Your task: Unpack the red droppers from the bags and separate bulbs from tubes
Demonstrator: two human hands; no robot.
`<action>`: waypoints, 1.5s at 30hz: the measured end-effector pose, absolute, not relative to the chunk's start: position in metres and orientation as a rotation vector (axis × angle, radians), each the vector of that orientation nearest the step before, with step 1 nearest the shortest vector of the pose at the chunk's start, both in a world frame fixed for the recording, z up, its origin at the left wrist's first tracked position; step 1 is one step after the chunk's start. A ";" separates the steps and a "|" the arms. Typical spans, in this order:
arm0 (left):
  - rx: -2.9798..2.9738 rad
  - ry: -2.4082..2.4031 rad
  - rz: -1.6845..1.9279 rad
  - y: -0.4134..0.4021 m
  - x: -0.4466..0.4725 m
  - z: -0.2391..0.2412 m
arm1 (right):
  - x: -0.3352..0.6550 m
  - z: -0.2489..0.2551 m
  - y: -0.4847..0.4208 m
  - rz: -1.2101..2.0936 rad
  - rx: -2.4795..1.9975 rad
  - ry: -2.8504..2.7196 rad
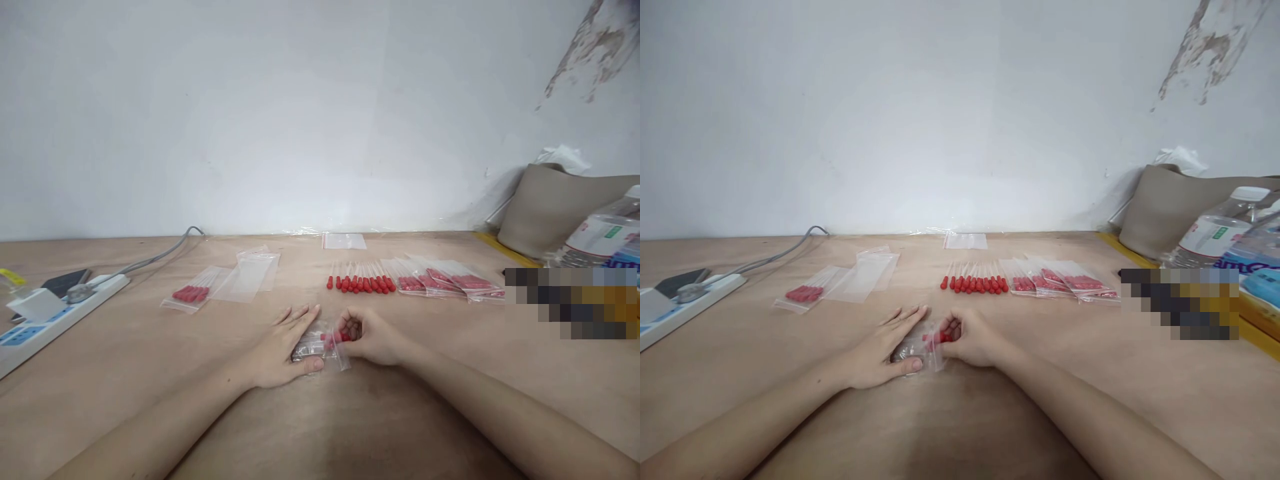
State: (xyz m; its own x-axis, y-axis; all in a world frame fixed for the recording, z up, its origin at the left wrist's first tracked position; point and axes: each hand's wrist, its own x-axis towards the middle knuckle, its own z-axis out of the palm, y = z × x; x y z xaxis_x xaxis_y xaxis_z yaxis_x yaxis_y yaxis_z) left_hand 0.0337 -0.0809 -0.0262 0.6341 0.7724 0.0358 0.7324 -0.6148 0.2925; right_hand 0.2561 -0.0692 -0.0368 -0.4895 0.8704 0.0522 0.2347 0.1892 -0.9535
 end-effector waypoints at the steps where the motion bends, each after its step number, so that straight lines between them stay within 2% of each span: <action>1: 2.611 1.218 0.230 -0.081 0.034 -0.025 | 0.259 -0.035 -0.067 1.389 -1.036 -1.797; 4: 2.627 1.206 0.221 -0.082 0.035 -0.023 | 0.268 -0.029 -0.063 1.476 -1.022 -1.780; 15: 2.646 1.229 0.216 -0.081 0.031 -0.027 | 0.262 -0.036 -0.068 1.397 -0.971 -1.804; 20: 2.652 1.252 0.200 -0.080 0.024 -0.026 | 0.289 -0.018 -0.055 1.546 -1.148 -1.670; 25: 2.563 1.212 0.077 -0.081 0.015 -0.010 | 0.328 0.010 -0.040 1.503 -1.187 -1.666; 28: 2.371 1.209 0.077 -0.080 0.010 0.008 | 0.345 0.025 -0.033 1.350 -1.198 -1.590; 31: 2.077 1.302 0.384 -0.071 0.011 0.021 | 0.347 0.032 -0.025 1.097 -1.139 -1.522; 35: 1.672 1.317 0.748 -0.038 0.031 0.020 | 0.318 0.026 -0.007 0.572 -1.032 -1.530; 40: 1.285 1.269 0.908 0.012 0.070 0.002 | 0.265 0.001 0.015 0.016 -1.118 -1.983; 45: 1.234 1.161 0.909 0.034 0.096 -0.010 | 0.241 -0.017 0.021 0.000 -1.197 -2.065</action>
